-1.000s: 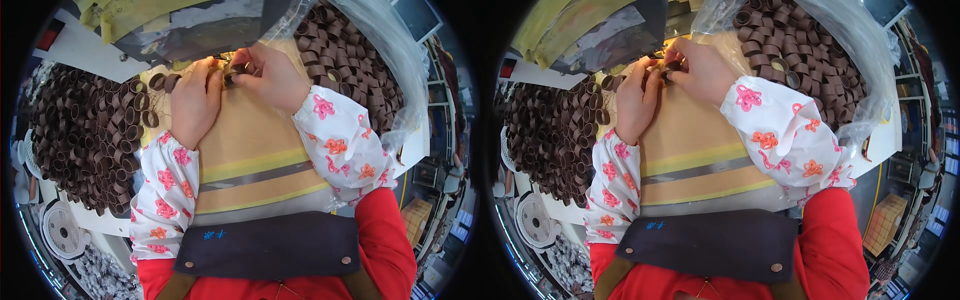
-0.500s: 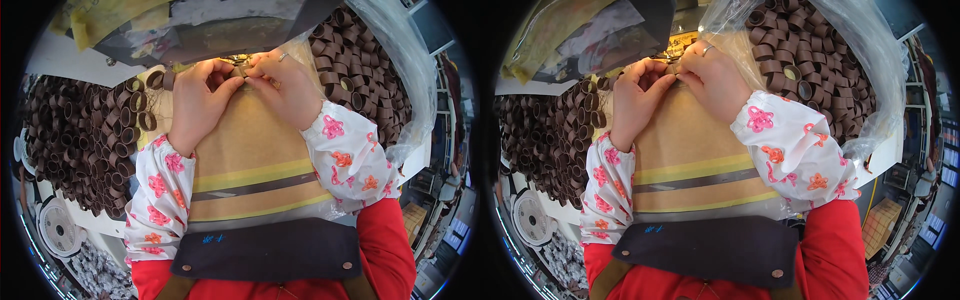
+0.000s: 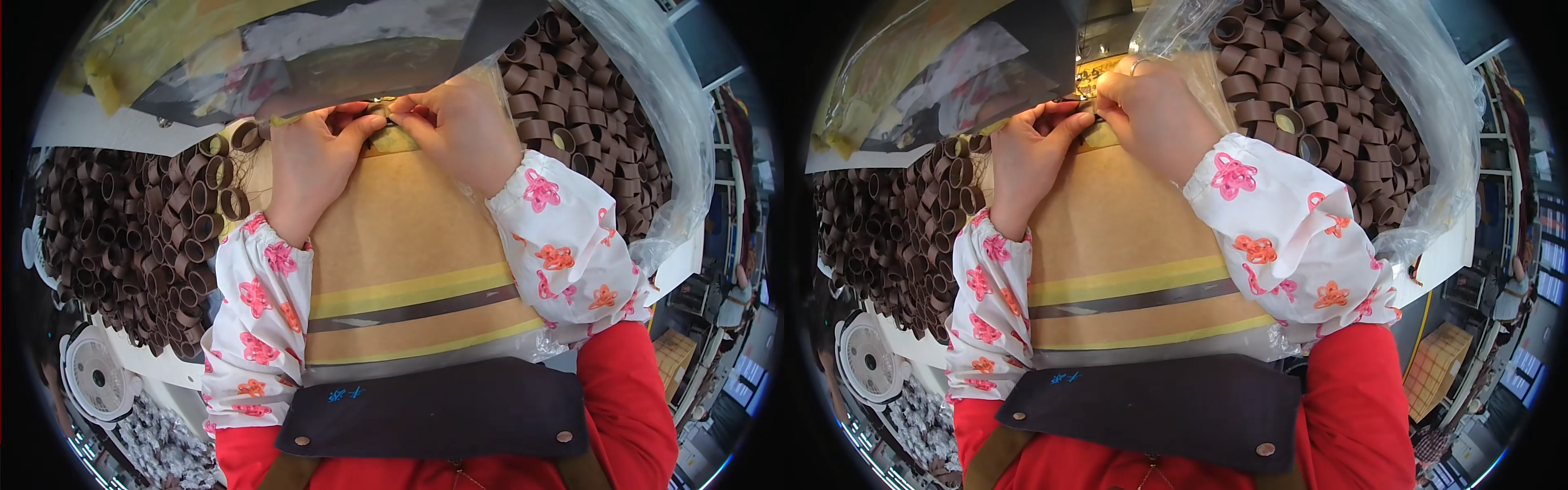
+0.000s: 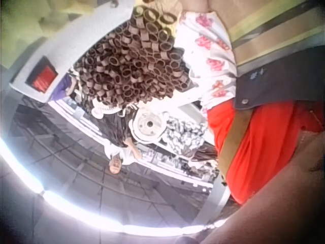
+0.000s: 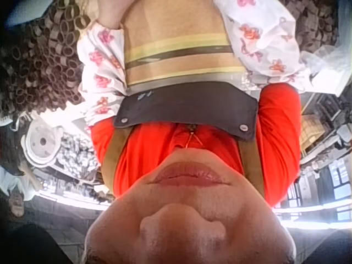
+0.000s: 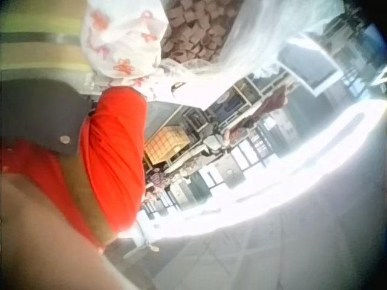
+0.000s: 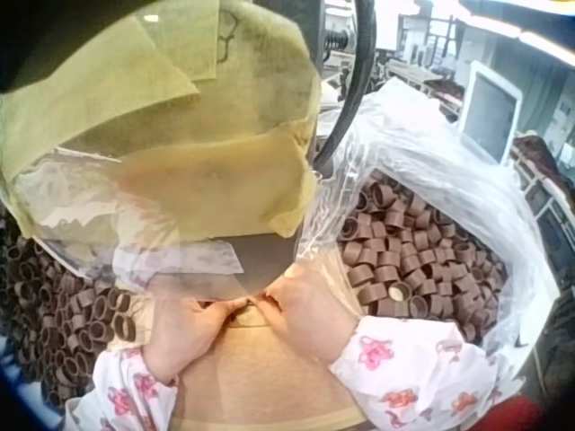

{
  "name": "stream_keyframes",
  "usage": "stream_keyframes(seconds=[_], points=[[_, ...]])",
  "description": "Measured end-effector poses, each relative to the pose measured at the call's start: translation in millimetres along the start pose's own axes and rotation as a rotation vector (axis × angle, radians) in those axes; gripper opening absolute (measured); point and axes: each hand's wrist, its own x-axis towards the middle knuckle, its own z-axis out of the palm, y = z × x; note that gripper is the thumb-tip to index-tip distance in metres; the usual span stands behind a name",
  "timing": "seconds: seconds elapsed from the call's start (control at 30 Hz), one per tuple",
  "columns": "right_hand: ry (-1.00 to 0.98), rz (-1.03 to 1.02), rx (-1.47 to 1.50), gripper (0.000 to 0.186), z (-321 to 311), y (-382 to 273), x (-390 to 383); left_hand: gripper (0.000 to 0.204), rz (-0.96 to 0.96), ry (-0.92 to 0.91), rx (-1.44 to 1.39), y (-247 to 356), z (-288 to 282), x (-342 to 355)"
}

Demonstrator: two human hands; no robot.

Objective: Sewing small leather loops using an industrial sewing machine.

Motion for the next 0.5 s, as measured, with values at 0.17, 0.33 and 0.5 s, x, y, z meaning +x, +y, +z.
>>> stream_keyframes(seconds=[0.17,0.33,0.5], points=[[0.061,-0.065,-0.097,0.011,1,1,-1,0.027,0.046,-0.001,0.051,-3,1,2],[0.054,-0.023,-0.128,0.012,0,2,0,0.029,0.095,-0.003,0.037,-3,1,4],[0.004,-0.031,-0.137,0.014,-2,1,3,0.026,0.132,0.007,0.046,-10,1,5]])
